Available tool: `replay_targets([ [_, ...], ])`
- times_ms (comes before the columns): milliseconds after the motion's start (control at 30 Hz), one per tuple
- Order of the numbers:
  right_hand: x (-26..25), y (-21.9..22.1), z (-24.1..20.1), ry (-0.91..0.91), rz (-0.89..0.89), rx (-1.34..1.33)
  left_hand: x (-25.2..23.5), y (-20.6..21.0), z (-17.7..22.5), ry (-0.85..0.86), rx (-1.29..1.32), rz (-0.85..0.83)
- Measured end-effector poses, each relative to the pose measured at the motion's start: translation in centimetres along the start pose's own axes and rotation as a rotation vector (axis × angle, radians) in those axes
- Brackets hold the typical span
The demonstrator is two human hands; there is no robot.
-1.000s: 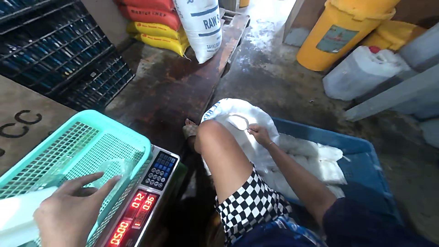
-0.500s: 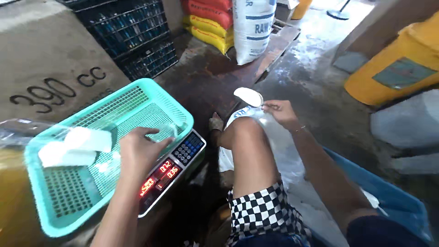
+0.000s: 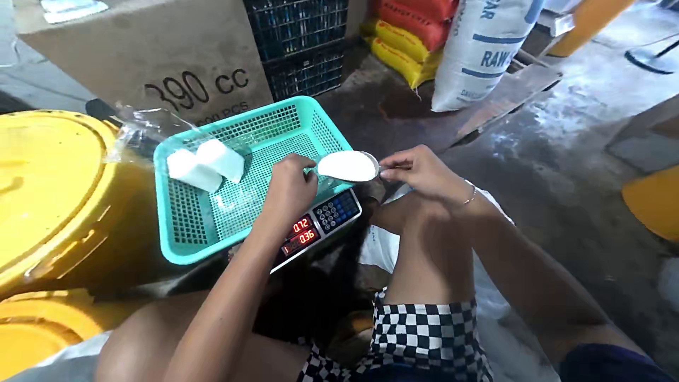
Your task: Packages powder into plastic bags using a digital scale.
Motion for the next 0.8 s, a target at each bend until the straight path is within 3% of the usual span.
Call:
replay_targets([
  [400,-0.7,2.5,-7.9,0.019,-0.011,0.683,-0.4,1.4,2.1,0.175,0.069,0.010],
  [667,0.8,4.7,-17.5,-0.014,-0.016,1.317,-0.1,-0.1,2.0,0.137,0.428,0.167],
  [800,1.5,3.1,-17.9,0.016,0.048,1.327,-0.6,0.4,1.4,0.135,0.554,0.223],
])
Point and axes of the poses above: each hand's wrist, its own x-axis away from the middle knuckle, its own y-axis out of the palm, z = x × y, the point moved 9 cm from there along -x, towards the middle knuckle, and after that the axes turned 15 degrees about y, right-handed, at the moved point
